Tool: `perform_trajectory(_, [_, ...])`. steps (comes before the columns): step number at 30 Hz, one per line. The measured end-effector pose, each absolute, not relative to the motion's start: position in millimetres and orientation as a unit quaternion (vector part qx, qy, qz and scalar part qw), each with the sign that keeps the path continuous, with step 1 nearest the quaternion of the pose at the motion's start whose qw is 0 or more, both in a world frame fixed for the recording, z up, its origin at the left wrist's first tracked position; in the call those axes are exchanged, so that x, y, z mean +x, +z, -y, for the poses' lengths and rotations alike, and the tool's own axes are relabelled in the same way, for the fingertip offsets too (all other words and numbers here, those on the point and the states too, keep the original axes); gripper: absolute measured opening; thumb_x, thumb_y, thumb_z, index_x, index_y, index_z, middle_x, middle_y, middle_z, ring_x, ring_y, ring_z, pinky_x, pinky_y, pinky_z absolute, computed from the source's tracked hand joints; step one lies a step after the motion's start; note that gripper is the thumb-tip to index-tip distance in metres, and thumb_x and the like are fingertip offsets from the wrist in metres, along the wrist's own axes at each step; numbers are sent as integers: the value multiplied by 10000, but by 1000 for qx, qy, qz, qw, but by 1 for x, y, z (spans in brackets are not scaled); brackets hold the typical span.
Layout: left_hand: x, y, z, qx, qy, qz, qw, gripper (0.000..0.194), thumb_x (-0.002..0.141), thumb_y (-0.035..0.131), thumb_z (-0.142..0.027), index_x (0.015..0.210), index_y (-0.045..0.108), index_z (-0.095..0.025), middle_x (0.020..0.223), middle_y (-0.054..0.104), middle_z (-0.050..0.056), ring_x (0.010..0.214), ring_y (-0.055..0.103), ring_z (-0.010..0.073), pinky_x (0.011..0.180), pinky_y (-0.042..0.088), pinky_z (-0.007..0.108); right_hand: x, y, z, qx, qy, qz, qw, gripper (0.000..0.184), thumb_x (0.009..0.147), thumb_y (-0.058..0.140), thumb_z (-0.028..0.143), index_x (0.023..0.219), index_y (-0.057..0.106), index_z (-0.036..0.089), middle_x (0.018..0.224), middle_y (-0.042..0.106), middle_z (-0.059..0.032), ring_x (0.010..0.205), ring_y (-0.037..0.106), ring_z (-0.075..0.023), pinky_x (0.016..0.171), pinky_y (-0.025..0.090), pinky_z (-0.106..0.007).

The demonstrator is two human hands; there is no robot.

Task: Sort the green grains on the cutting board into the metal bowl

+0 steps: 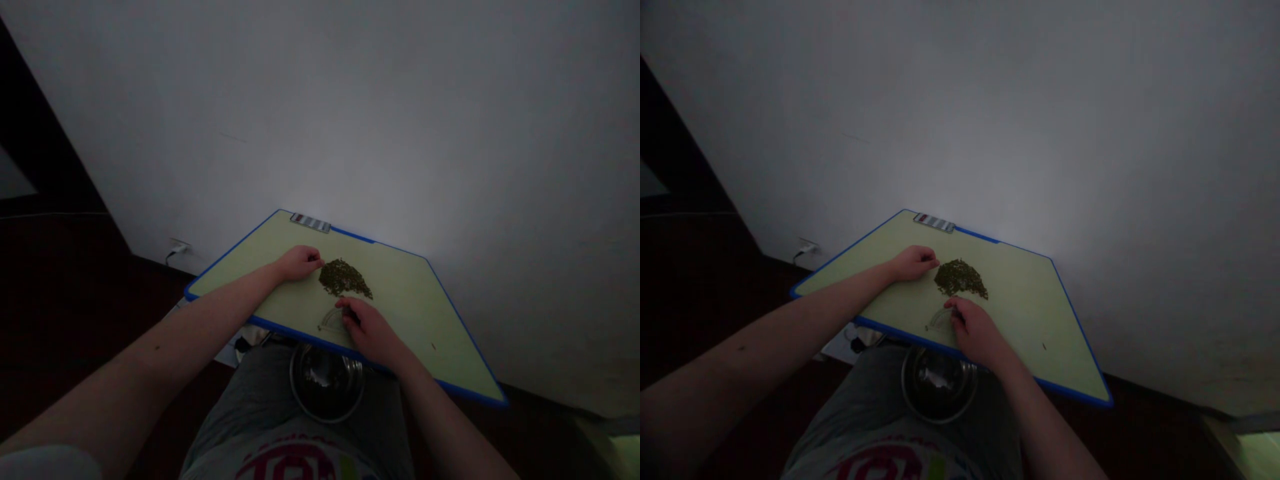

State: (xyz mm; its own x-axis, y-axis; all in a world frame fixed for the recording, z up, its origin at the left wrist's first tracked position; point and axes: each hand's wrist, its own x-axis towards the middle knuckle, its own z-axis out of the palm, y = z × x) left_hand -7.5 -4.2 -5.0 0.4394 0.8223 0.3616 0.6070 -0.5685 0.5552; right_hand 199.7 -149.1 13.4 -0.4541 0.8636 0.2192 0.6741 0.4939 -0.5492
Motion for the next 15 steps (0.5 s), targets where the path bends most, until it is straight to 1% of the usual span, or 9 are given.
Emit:
perform_trajectory(5, [-8,-5,4,830,306,-432,173,317,750,456,-420,608,545,-152,518,445,-21,511,373,93,510,257,241,201,14,151,-461,196,834,234,298,790,427,79,1056,522,171,987,580,-68,875,519,-163,811,401,-322])
perform_trajectory(15, [-7,-5,4,828,304,-438,172,308,744,462,-421,609,545,-157,532,472,-15,519,387,96,512,262,241,184,19,145,-428,201,851,227,284,788,431,75,1036,530,172,965,587,-64,875,515,-163,799,394,-310])
